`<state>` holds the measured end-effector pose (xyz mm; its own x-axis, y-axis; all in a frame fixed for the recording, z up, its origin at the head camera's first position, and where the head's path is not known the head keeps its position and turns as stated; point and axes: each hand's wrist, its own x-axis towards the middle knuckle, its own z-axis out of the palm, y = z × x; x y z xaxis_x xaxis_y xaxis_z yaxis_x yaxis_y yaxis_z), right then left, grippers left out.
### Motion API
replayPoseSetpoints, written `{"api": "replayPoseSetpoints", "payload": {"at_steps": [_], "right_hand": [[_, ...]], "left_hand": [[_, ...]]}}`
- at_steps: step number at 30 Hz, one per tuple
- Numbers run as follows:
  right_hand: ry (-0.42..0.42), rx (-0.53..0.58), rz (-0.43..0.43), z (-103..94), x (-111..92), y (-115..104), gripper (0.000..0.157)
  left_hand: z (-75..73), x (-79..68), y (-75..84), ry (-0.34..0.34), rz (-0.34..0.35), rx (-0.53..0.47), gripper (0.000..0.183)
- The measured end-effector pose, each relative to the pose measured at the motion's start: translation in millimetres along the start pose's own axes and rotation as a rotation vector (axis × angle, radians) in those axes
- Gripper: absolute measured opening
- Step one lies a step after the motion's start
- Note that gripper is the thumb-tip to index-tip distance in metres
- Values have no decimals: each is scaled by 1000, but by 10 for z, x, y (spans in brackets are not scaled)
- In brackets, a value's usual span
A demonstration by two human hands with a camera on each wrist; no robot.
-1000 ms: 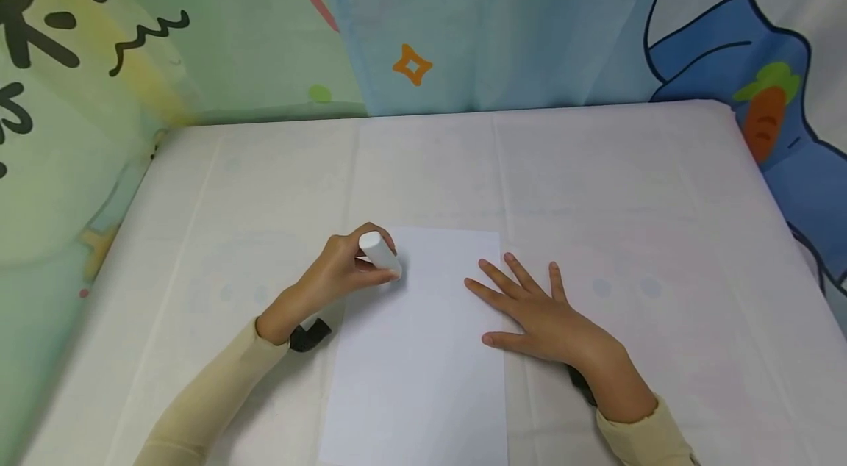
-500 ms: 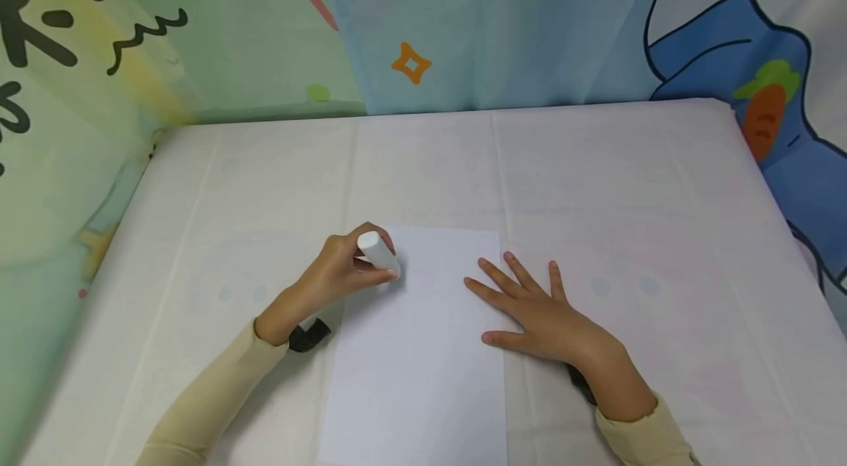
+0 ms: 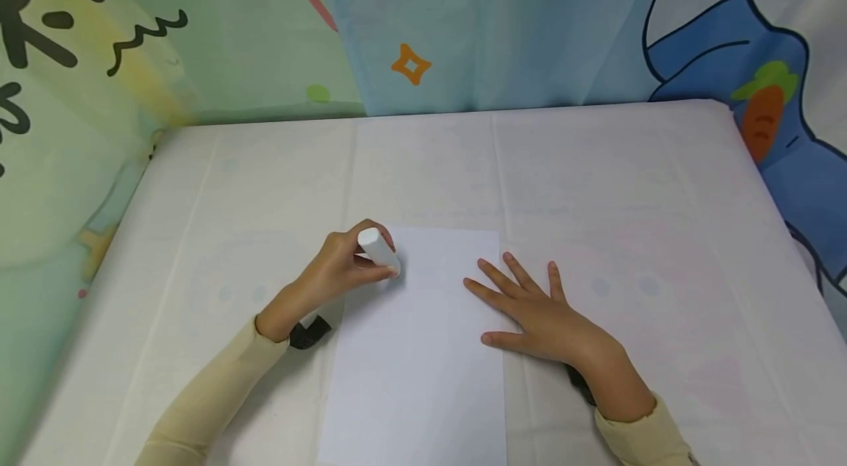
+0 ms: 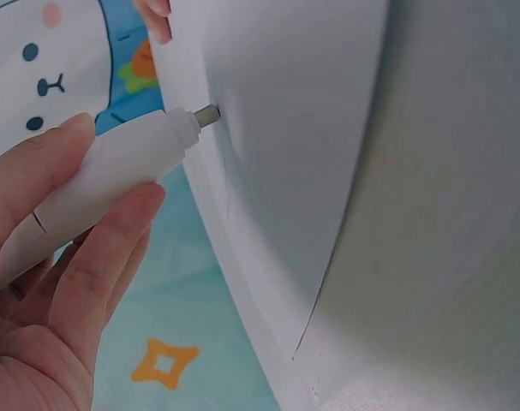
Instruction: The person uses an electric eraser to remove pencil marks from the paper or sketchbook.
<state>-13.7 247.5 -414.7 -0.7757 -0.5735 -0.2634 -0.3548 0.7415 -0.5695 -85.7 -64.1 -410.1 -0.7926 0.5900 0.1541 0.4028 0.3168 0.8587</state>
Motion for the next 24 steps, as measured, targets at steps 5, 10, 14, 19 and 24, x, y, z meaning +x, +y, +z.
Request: {"api": "replayPoseSetpoints", "payload": {"at_steps": [5, 10, 14, 19, 24], "right_hand": [[4, 2, -7, 3, -1, 12, 71], [9, 1, -13, 2, -7, 11, 71], [12, 2, -8, 0, -13, 1, 71], [20, 15, -11, -6, -23, -14, 71], [8, 26, -5, -11, -21, -23, 70]], "left_hand": [[-7, 23, -14, 14, -4, -2, 38], [-14, 51, -22, 18, -6, -9, 37], [-22, 74, -21, 19, -9, -1, 37], [-32, 93, -21, 21, -33, 2, 37], [-46, 99, -23, 11, -47, -28, 37]]}}
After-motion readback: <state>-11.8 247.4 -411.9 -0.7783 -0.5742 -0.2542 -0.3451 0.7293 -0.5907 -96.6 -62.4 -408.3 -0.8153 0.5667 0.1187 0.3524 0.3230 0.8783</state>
